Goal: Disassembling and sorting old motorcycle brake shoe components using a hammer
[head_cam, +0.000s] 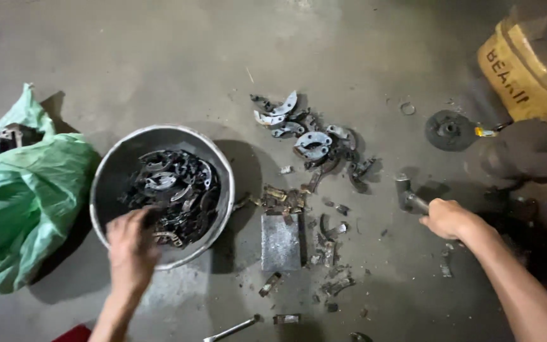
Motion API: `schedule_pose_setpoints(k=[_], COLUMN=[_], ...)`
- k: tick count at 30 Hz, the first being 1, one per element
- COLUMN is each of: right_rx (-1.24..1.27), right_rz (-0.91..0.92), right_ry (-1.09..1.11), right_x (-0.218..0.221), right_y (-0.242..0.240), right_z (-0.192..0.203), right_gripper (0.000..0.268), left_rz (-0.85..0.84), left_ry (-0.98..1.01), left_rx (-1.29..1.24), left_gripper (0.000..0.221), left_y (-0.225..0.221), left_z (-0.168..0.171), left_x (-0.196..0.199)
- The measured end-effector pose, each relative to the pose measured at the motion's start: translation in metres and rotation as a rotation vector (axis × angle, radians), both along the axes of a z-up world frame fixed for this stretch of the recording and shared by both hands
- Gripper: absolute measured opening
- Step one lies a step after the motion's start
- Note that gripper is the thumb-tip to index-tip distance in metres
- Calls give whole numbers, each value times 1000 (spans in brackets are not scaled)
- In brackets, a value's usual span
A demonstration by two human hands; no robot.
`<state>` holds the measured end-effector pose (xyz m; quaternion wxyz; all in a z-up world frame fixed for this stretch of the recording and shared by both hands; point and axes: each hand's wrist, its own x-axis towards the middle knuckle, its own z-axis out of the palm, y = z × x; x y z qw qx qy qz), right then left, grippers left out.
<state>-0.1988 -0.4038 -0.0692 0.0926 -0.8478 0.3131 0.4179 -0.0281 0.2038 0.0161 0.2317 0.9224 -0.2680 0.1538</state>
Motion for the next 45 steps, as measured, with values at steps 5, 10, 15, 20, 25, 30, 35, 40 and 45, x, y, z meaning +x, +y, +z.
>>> schedule_pose_setpoints(k=[5,10,15,20,25,30,35,40,45], right_rx=[5,12,-12,47,120,77,78,66,77], right_rz=[0,-39,2,100,-12,2,74,64,76], right_ry=[6,-7,-20,-20,-40,-11,41,-10,-53], right_x=[2,8,1,11,29,39,46,38,18], right_y=[7,15,-10,-12,5,5,17,22,7], right_z=[6,18,-18,-8,32,36,47,41,19], right_gripper=[33,36,39,38,29,23,22,27,31], left_rz=[243,324,151,-433,-869,-1093,-898,-803,-611], left_ry=[-126,-143,-141,-29,-143,-362,-275,-73,491], left_rx=[184,369,328,168,372,632,822,387,164], left_gripper=[39,50,52,37,12,31,24,16,26], left_y=[66,76,-9,-163,-312,-409,-419,-354,-239], left_z=[21,1,-2,-2,-84,-187,-254,-113,-19], left_x=[14,12,11,2,-14,-36,-39,-62,-53])
